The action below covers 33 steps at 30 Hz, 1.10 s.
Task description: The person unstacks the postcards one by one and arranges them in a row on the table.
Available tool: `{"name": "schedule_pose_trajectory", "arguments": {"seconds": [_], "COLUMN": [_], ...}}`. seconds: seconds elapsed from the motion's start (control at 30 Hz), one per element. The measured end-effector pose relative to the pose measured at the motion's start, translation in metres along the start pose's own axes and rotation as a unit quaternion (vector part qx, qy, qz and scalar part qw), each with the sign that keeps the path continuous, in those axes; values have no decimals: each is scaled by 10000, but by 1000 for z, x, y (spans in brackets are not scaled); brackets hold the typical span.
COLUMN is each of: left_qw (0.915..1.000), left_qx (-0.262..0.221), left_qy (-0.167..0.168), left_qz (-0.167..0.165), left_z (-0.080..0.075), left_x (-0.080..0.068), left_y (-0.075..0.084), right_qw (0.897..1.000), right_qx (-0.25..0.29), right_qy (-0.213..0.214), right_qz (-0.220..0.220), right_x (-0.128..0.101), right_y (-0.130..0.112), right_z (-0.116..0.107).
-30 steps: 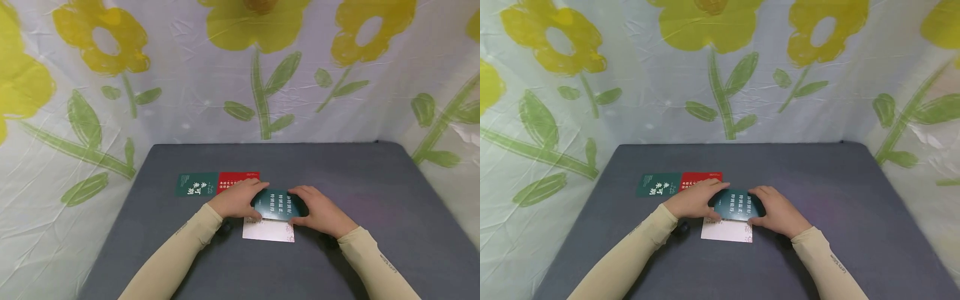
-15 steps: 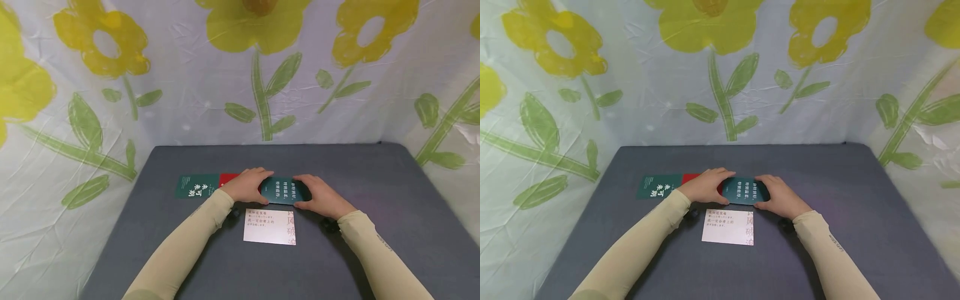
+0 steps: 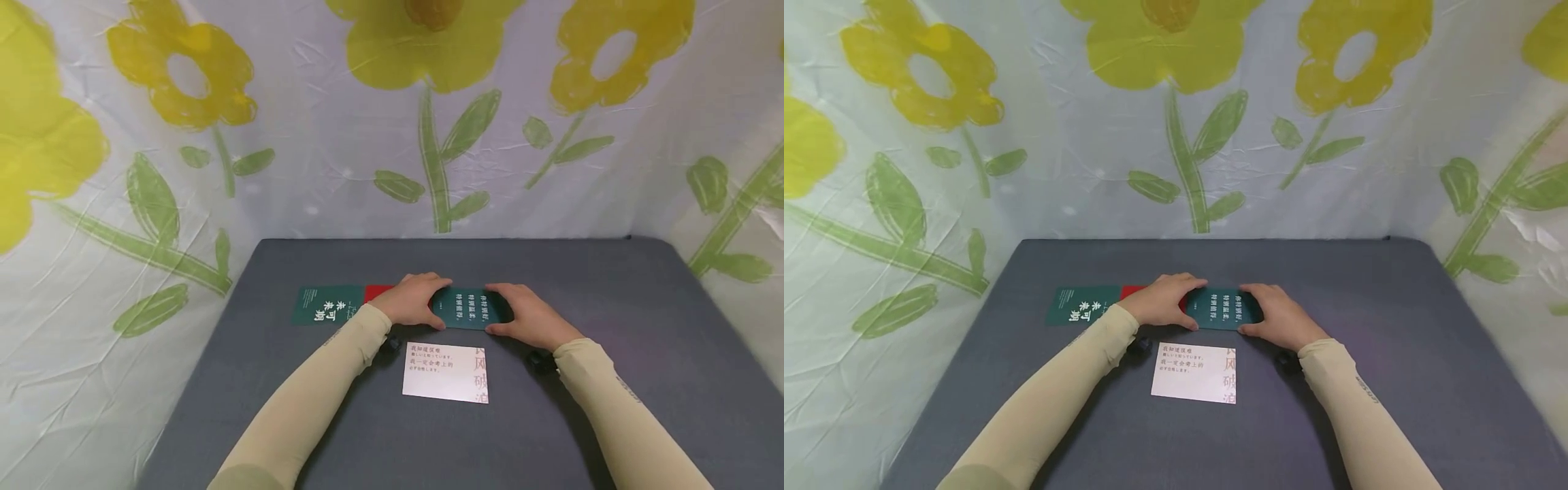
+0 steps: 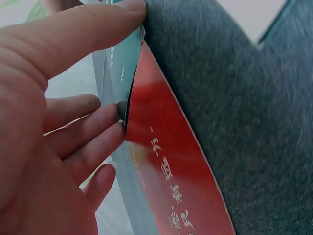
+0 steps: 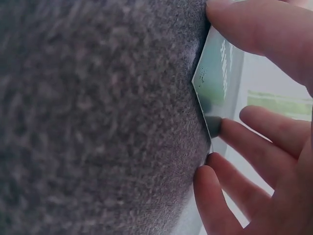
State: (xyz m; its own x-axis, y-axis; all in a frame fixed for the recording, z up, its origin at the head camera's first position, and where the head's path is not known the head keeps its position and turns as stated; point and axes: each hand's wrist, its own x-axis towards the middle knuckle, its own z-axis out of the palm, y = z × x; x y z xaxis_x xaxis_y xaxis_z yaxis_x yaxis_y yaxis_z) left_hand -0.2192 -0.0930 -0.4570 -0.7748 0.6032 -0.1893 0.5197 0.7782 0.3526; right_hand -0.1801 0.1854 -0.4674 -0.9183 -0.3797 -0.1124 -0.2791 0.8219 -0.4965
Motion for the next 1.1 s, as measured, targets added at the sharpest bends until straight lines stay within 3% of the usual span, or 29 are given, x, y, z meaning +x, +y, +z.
{"name": "schedule_pose_trajectory", "arguments": {"seconds": [0.47,0.83,1.0,1.1], "left_qw": [10000,9997,9994,9993], "left_qx": [26,222,281,302], "left_qy": [-51,-26,-12,221], "left_qz": [-28,-104,-177,-93], "left_z": [-7,-5,-1,0], "left_x": [3,2,-3,-13], "left_y": [3,9,7,9], "right_qw": [9997,9999,9999,10000], "right_qx": [-218,-74,19,60], "right_qy": [-97,-89,-86,-9], "right_qz": [29,1,-54,-55], "right_x": [2,-3,-2,-6], "right_y": [-4,0,1,-1], "right_z": [-9,-5,-1,1]}}
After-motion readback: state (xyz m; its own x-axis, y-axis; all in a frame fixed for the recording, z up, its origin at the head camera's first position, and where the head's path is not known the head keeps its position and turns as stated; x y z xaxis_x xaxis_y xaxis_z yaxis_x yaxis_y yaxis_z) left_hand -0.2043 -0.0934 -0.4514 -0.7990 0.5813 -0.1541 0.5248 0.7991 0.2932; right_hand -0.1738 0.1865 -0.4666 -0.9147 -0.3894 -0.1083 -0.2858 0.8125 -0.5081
